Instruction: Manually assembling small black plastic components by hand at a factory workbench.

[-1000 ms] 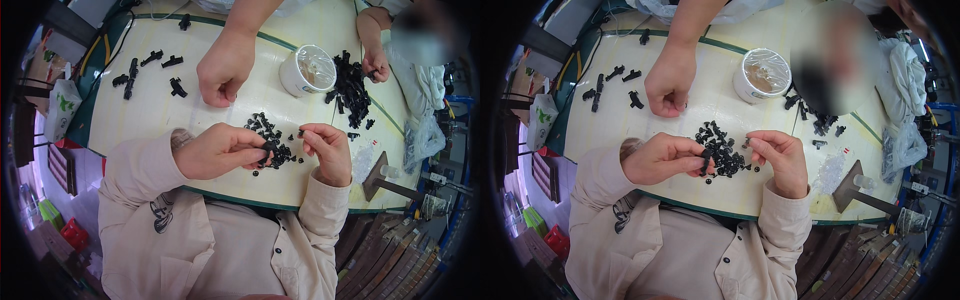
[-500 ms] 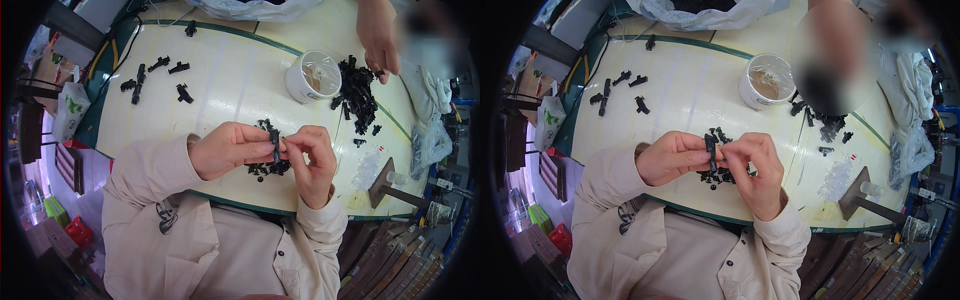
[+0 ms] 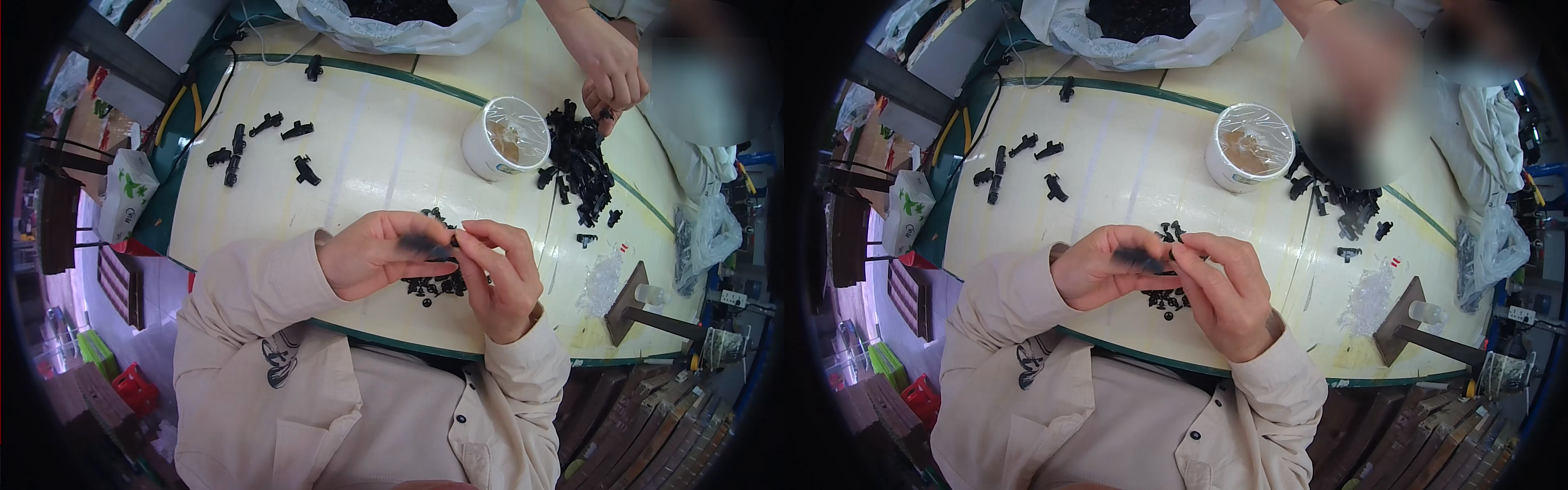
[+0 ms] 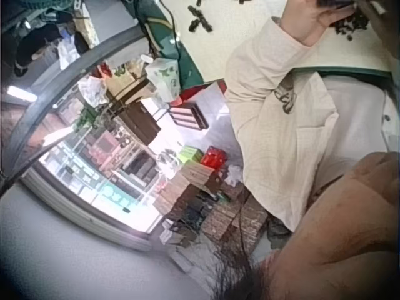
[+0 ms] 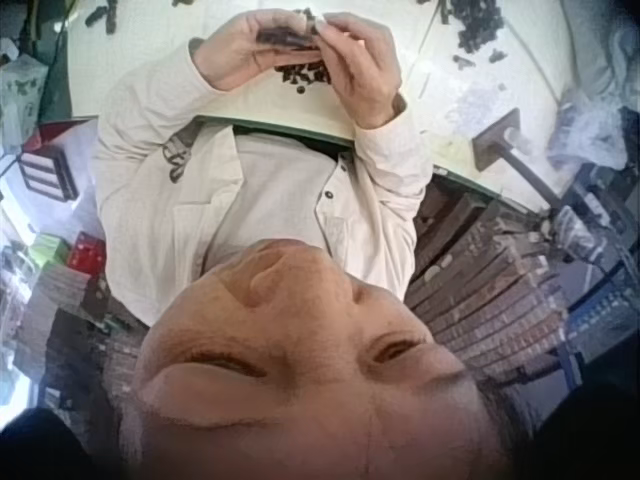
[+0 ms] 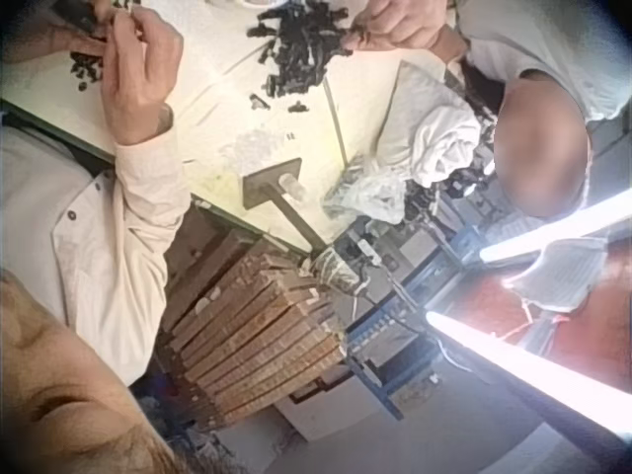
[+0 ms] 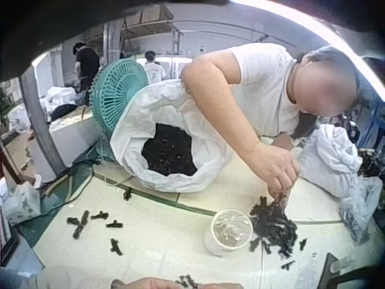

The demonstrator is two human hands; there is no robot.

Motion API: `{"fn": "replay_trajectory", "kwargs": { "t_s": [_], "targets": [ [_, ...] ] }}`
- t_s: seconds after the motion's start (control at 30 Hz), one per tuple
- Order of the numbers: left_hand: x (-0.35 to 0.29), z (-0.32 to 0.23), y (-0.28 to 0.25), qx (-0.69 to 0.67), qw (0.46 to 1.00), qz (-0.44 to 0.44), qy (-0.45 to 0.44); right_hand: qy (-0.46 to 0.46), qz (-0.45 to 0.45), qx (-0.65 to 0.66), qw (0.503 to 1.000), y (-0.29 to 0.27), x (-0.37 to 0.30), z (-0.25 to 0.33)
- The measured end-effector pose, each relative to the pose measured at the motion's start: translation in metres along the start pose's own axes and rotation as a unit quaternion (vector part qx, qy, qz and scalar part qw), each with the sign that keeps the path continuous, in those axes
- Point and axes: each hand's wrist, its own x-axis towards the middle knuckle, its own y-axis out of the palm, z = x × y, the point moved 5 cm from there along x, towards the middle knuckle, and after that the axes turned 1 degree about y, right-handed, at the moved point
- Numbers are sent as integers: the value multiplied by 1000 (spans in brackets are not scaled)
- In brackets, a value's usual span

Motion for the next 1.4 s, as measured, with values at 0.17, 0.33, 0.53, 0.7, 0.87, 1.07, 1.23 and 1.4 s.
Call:
{"fn": "replay_trajectory", "kwargs": {
  "t_s": [0.17,0.33,0.53,0.7,0.87,1.07,1.23,1.4],
  "targets": [
    [-2,1,-1,43,997,-62,-5,-56,-21,-54,997,5,2,5],
    [7,-2,-2,4,996,-75,-43,45,-54,-53,996,-1,-7,-9],
    [1,-6,-5,76,990,-114,-45,126,-21,35,991,4,-9,-18],
    [-4,-16,3,221,968,-122,-12,106,18,44,993,2,-4,-9],
    [-4,-17,4,281,949,-135,38,120,31,77,989,11,-12,-12],
    [-3,-18,2,332,927,-157,76,36,28,28,999,14,-13,-8],
    [-3,-26,2,270,951,-142,42,106,64,106,987,7,-4,-11],
    [-1,-24,2,266,956,-118,-33,85,88,131,984,0,-1,-8]
  ]
}}
